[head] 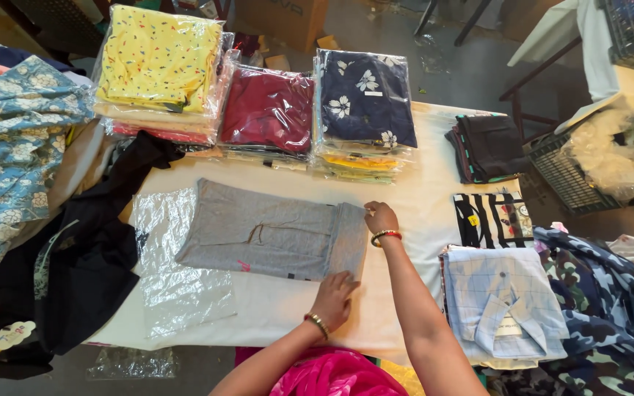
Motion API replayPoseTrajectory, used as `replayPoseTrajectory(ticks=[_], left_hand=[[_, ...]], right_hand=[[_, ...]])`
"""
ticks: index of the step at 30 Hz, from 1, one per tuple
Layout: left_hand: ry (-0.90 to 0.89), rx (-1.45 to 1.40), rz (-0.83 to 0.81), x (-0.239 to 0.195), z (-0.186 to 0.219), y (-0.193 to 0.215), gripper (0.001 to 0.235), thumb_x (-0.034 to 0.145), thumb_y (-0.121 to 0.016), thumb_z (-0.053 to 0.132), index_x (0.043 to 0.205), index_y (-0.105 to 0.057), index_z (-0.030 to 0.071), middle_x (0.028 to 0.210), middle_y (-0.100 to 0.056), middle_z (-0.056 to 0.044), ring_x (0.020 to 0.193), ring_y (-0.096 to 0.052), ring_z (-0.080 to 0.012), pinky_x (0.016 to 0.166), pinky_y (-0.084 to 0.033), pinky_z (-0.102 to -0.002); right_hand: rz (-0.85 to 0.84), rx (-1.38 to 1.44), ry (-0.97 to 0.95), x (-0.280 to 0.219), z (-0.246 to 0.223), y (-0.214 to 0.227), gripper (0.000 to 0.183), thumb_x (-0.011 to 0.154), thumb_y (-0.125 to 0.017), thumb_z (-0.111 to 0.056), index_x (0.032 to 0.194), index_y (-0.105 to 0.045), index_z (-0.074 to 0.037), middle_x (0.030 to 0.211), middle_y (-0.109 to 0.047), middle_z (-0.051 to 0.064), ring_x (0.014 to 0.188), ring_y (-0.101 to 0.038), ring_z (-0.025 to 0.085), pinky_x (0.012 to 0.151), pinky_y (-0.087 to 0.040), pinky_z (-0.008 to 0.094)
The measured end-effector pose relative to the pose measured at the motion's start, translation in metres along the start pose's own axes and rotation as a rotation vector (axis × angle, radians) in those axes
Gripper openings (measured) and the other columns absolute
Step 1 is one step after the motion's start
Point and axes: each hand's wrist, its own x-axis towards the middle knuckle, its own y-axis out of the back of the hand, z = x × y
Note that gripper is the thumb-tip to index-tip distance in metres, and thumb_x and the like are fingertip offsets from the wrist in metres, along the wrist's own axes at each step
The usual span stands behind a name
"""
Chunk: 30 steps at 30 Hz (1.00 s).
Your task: The person folds a red t-shirt and a grey t-shirt on a table, then places each folded shirt into a clear plastic bag. The shirts are stacked with other packaged clothes on the table.
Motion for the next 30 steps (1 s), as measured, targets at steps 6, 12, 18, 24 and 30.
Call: replayPoseTrajectory(ticks=[6, 12, 18, 24, 30], left_hand=[[0.031, 0.264, -0.339, 0.017, -0.005, -0.017, 0.038, 0.073, -0.070, 0.014, 0.110, -0.074, 0.009, 0.156, -0.037, -0.021, 0.145, -0.030, -0.0390, 0.119, -0.021, -0.059], [-0.034, 0.345, -0.258, 0.006, -0.009, -0.037, 0.057, 0.075, -0.068, 0.011, 0.132, -0.062, 0.010, 0.163, -0.022, -0.028, 0.143, -0.027, -0.0446, 0.113, -0.023, -0.060], [0.157, 0.170, -0.330, 0.014, -0.007, -0.033, 0.081, 0.076, -0.074, 0.019, 0.146, -0.042, -0.005, 0.161, -0.033, -0.018, 0.136, -0.038, -0.0413, 0.114, -0.032, -0.049], [0.184, -0.298, -0.001, -0.005, -0.043, -0.025, 0.072, 0.083, -0.075, 0.030, 0.147, -0.053, 0.006, 0.153, -0.049, -0.015, 0.136, -0.046, -0.0355, 0.118, -0.037, -0.043], [0.409, -0.599, 0.179, -0.050, -0.092, 0.037, 0.065, 0.089, -0.074, 0.028, 0.147, -0.052, 0.011, 0.157, -0.042, -0.011, 0.146, -0.039, -0.0252, 0.116, -0.038, -0.037]], right_hand=[[0.148, -0.009, 0.149, -0.015, 0.003, -0.017, 0.027, 0.079, -0.076, -0.012, 0.105, -0.076, -0.018, 0.117, -0.071, 0.008, 0.114, -0.063, 0.035, 0.102, -0.050, 0.046], [0.132, 0.128, -0.063, 0.009, 0.033, -0.044, 0.071, 0.071, -0.088, -0.023, 0.135, -0.057, -0.015, 0.116, -0.061, 0.021, 0.103, -0.065, 0.037, 0.090, -0.055, 0.044], [-0.167, 0.043, -0.220, 0.016, -0.003, -0.016, 0.064, 0.071, -0.083, -0.026, 0.132, -0.062, -0.020, 0.104, -0.075, 0.014, 0.097, -0.073, 0.032, 0.087, -0.058, 0.043], [-0.222, -0.033, -0.039, 0.002, -0.115, 0.034, 0.054, 0.077, -0.073, -0.022, 0.129, -0.062, -0.026, 0.093, -0.075, 0.017, 0.092, -0.071, 0.036, 0.082, -0.056, 0.046], [-0.356, 0.037, 0.274, 0.021, -0.164, -0.020, 0.025, 0.079, -0.072, -0.024, 0.102, -0.080, -0.021, 0.092, -0.077, 0.013, 0.091, -0.074, 0.032, 0.083, -0.058, 0.042]])
